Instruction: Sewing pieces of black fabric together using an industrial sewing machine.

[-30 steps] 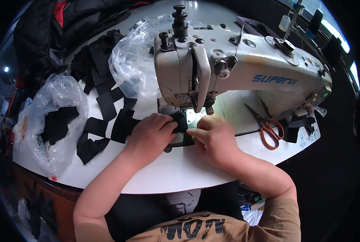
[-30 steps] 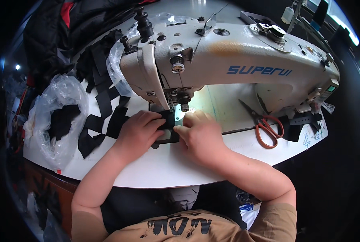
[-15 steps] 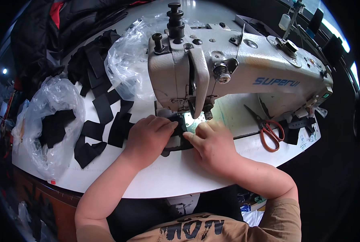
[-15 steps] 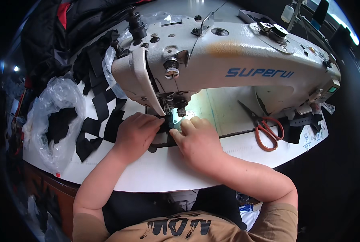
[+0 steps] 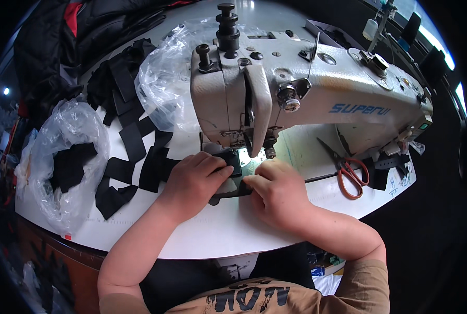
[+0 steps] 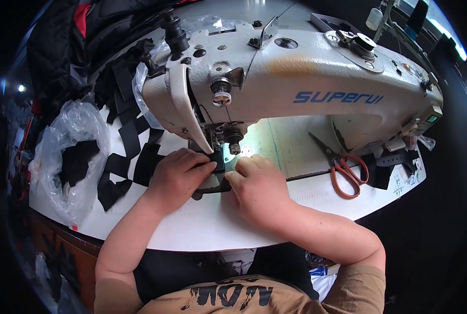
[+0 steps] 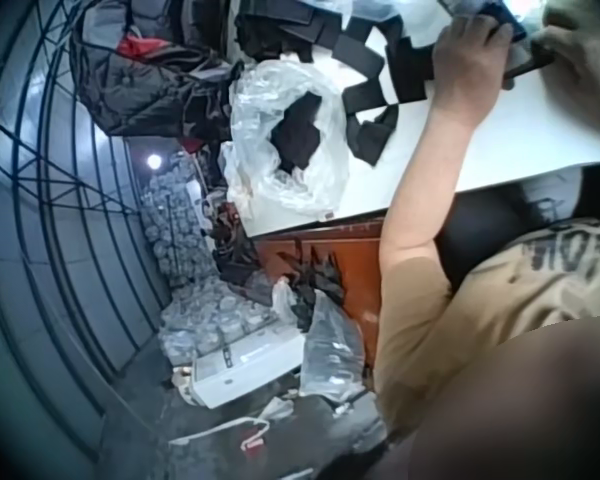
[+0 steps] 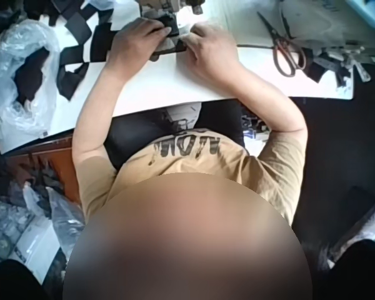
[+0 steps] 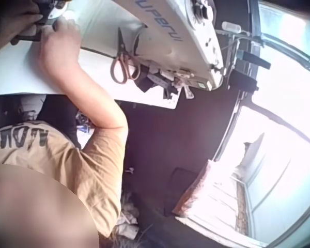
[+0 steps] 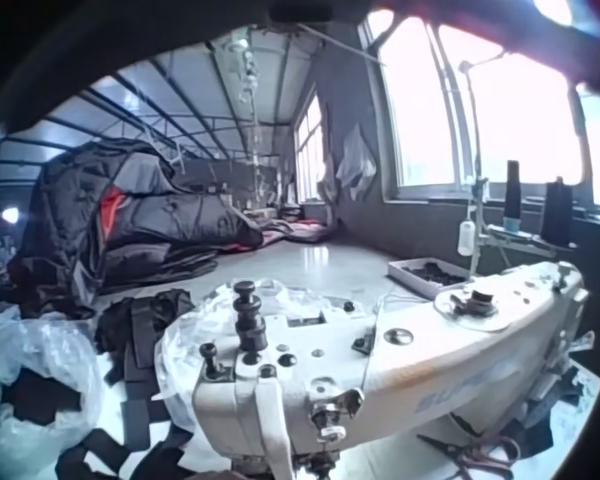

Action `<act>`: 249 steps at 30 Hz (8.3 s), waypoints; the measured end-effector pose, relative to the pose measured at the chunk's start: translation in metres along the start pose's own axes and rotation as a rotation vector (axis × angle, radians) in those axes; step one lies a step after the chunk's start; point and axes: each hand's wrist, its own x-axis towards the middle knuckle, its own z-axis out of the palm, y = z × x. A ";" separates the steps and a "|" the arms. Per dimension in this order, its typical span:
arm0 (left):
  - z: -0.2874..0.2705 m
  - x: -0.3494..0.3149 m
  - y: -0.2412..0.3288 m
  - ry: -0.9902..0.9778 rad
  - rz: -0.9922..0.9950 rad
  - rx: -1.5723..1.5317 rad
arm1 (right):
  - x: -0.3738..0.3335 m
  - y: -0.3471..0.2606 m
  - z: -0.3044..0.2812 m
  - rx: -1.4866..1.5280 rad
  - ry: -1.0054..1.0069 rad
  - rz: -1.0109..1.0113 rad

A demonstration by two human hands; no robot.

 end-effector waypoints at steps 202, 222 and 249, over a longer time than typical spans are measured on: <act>-0.004 -0.006 -0.019 -0.024 -0.171 -0.198 | 0.015 0.042 -0.021 -0.129 0.032 -0.075; -0.001 -0.004 -0.022 -0.050 -0.230 -0.091 | 0.018 0.043 -0.014 -0.141 0.144 -0.100; -0.032 -0.056 0.048 -0.164 -0.377 -0.086 | 0.021 0.054 -0.016 0.583 -0.274 0.210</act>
